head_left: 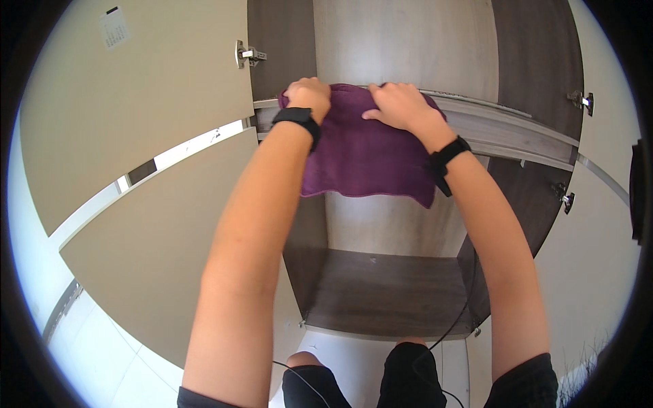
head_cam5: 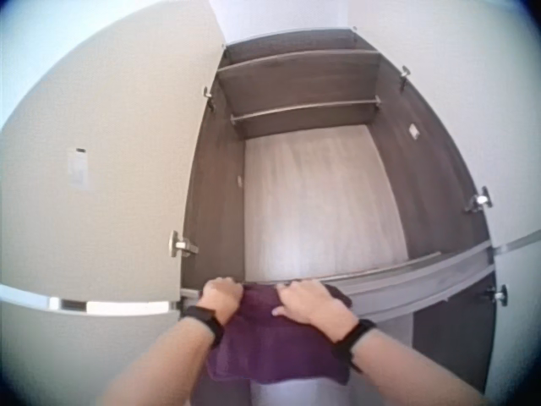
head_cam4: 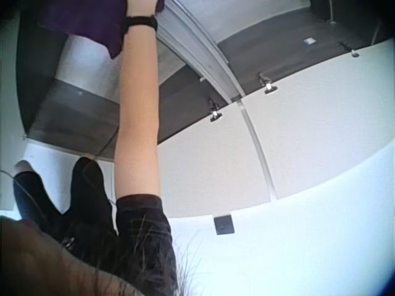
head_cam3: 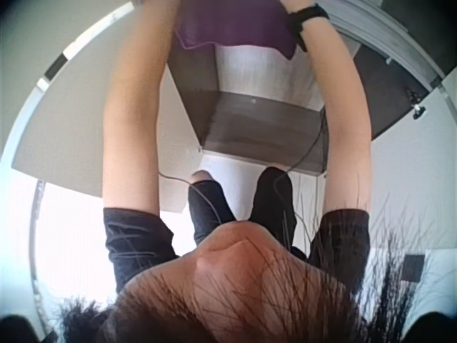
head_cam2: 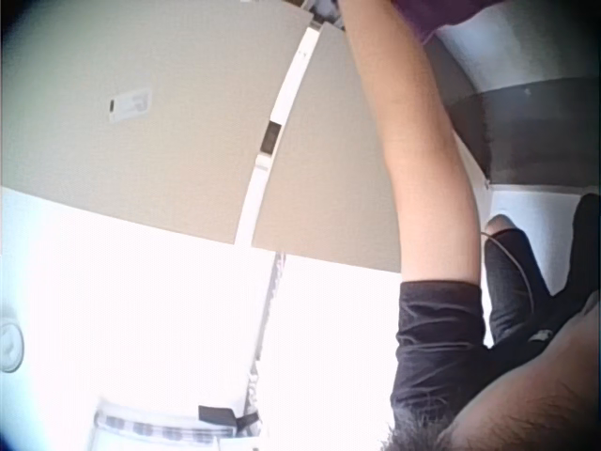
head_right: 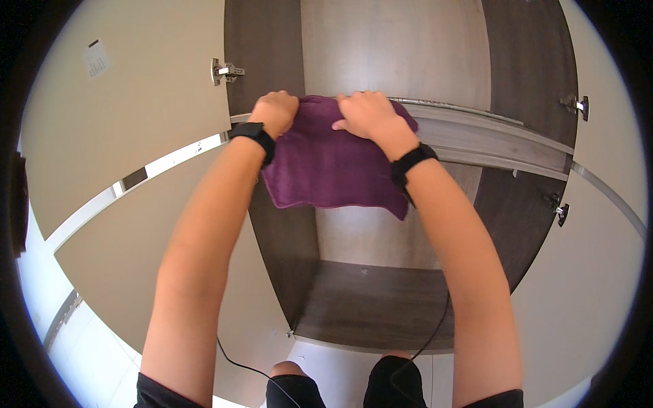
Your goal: The person wipes the interior and exterior surfaces of a wardrobe using a purple cloth. They open and close multiple cabinet doors and drawers, cleaning the shelves, door panels, and drawer fronts throughout the room.
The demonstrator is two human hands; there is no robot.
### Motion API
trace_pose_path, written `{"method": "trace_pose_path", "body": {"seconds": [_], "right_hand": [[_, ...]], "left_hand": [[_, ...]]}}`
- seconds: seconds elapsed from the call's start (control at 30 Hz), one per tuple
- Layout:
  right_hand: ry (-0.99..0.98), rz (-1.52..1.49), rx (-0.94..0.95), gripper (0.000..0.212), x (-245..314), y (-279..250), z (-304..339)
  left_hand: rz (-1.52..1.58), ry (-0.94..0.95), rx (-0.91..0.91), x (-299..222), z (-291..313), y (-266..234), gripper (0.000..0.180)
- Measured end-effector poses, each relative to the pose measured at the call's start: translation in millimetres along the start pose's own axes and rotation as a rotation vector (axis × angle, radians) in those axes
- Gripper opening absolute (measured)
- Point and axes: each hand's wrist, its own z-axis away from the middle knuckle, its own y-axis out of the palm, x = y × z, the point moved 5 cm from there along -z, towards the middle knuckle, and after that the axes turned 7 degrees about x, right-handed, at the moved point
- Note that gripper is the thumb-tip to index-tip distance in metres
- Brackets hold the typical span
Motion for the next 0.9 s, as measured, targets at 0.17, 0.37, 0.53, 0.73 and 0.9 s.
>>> {"method": "trace_pose_path", "body": {"seconds": [0.17, 0.37, 0.53, 0.73, 0.9], "right_hand": [[0.01, -0.074, 0.044, 0.042, 32, 7, -28], [-0.016, -0.102, 0.045, 0.033, 58, 15, -53], [-0.065, -0.026, 0.094, 0.032, 68, 26, -49], [-0.069, -0.13, -0.016, 0.033, 81, 22, -43], [0.038, -0.079, 0.046, 0.027, 79, 33, -41]], "left_hand": [[0.01, -0.017, 0.12, 17, 5, 1, 0.031], [-0.074, 0.03, -0.005, 35, 6, 14, 0.024], [-0.075, 0.017, 0.112, 47, -1, 38, 0.034], [0.033, 0.064, 0.055, 71, -6, 67, 0.03], [0.012, 0.076, 0.005, 56, 7, 66, 0.026]]}}
